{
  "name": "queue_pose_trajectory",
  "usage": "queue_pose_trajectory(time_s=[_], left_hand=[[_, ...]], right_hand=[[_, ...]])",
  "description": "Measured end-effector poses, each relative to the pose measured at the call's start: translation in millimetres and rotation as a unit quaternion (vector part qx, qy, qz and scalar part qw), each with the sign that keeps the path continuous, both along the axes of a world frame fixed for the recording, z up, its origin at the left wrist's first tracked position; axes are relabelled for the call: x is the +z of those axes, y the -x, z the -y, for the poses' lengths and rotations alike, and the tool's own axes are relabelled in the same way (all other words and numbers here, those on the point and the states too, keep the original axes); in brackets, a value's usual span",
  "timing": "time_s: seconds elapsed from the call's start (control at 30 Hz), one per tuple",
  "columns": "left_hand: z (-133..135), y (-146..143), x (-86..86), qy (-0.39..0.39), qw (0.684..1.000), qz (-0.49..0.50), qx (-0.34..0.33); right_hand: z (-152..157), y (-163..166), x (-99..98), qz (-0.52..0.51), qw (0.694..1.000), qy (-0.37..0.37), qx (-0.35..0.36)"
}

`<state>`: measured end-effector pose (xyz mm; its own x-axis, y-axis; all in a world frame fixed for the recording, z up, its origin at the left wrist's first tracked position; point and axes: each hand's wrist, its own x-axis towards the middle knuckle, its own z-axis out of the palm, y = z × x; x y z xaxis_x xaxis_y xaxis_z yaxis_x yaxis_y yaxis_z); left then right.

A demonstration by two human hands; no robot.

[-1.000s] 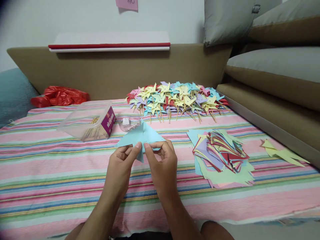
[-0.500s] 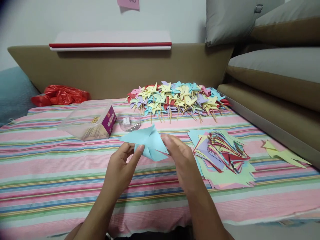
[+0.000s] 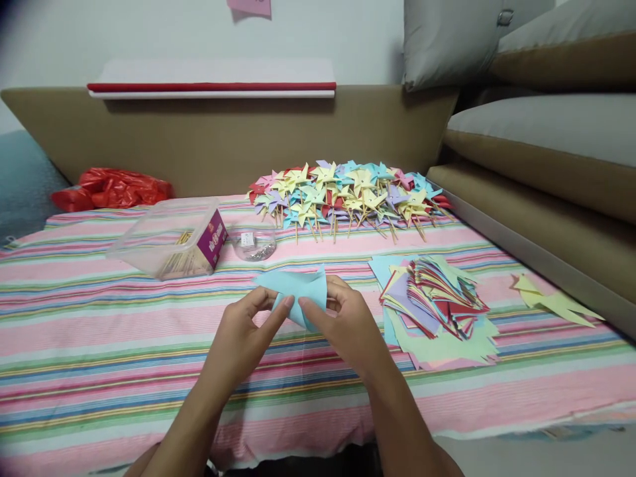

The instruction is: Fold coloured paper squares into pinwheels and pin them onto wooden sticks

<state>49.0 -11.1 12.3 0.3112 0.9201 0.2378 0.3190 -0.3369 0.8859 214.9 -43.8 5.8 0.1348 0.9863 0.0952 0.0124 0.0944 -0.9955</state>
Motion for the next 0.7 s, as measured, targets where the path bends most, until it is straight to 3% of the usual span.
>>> queue_pose_trajectory(time_s=[0.27,0.37,0.53,0.7], left_hand=[[-1.0,-1.5,0.3,0.003,1.000,-0.011,-0.003],[-1.4,-2.5,1.3,0.074,0.992,0.103,-0.028],[0.8,-10.4,0.1,0.213,0.943,0.251,-0.044],[8.1,-28.5,-3.2,0.209,0.901,0.380,0.030]], right_hand=[[-0.5,2.2,-2.7,0.034,0.999,0.002,-0.021],[-2.6,6.9,-4.5,-0.064,0.997,0.025,-0.047],[-5.4,20.9,-3.2,-0.249,0.965,0.015,-0.084],[-5.4,37.4,-1.5,-0.298,0.950,-0.001,-0.097]])
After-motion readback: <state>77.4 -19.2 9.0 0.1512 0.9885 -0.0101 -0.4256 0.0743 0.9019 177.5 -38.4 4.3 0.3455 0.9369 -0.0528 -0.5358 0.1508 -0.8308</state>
